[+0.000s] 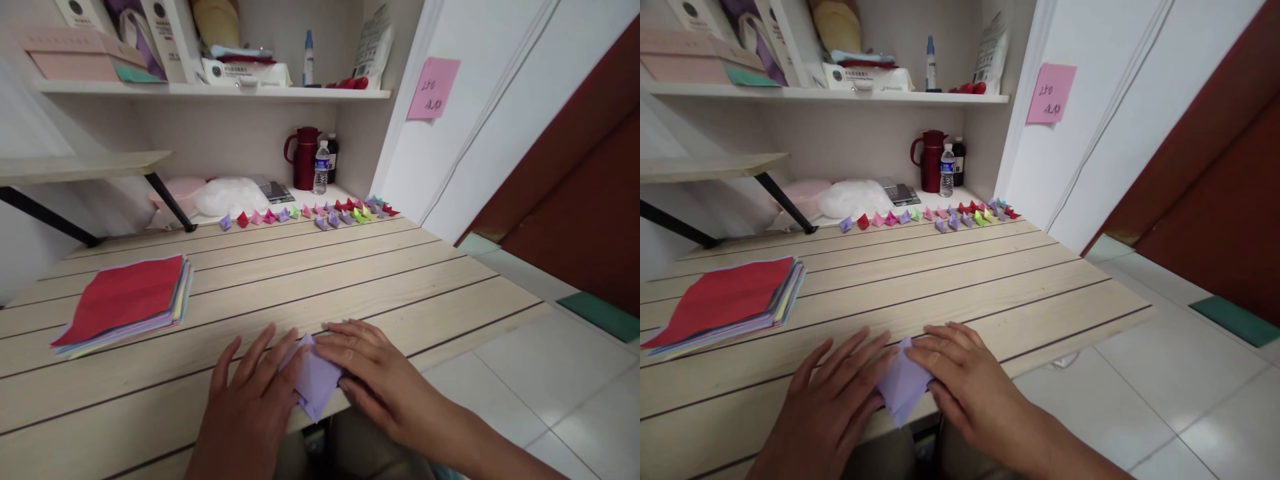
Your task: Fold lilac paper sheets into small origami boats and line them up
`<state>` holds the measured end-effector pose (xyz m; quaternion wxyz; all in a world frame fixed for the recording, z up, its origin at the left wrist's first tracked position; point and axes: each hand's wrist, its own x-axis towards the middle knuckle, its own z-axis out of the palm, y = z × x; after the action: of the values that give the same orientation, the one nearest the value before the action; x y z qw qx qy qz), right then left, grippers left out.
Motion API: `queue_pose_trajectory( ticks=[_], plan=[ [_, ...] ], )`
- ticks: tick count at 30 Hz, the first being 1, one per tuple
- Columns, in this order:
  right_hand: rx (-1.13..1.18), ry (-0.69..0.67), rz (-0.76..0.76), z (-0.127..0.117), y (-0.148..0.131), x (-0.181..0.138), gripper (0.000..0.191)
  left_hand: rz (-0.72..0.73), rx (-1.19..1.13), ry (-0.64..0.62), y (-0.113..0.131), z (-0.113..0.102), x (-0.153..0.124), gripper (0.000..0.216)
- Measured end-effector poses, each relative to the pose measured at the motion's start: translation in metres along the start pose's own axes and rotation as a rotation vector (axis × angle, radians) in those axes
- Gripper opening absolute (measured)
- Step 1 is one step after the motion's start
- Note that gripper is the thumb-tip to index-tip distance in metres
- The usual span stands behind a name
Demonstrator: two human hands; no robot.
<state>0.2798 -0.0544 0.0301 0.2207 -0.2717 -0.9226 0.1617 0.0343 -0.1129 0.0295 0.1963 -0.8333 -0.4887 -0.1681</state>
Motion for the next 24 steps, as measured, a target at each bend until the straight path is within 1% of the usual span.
queue_pose_trajectory(
  ticks=[2, 4, 7, 10, 15, 19, 24],
  plan=[
    [-0.025, 0.006, 0.005, -0.001, 0.004, 0.0, 0.054, -0.001, -0.086, 0.028, 0.004, 0.005, 0.004, 0.041],
    [-0.024, 0.018, 0.018, -0.003, 0.007, -0.001, 0.054, -0.033, -0.159, 0.075, 0.009, 0.01, 0.006, 0.033],
    [0.003, 0.032, 0.027, -0.007, 0.01, -0.004, 0.054, -0.068, -0.2, 0.117, 0.016, 0.016, 0.008, 0.025],
    [0.062, 0.034, 0.022, -0.009, 0.011, -0.005, 0.052, -0.052, -0.196, 0.084, 0.02, 0.021, 0.006, 0.028],
    [0.201, 0.075, 0.055, -0.01, 0.01, -0.006, 0.046, -0.099, -0.216, 0.059, 0.022, 0.024, 0.006, 0.025],
    [0.23, 0.034, 0.072, -0.012, 0.008, -0.004, 0.048, -0.148, -0.25, 0.113, 0.024, 0.022, 0.011, 0.02],
    [0.186, -0.014, 0.093, -0.011, 0.01, 0.004, 0.044, -0.201, -0.297, 0.199, 0.025, 0.022, 0.016, 0.022]
  ],
)
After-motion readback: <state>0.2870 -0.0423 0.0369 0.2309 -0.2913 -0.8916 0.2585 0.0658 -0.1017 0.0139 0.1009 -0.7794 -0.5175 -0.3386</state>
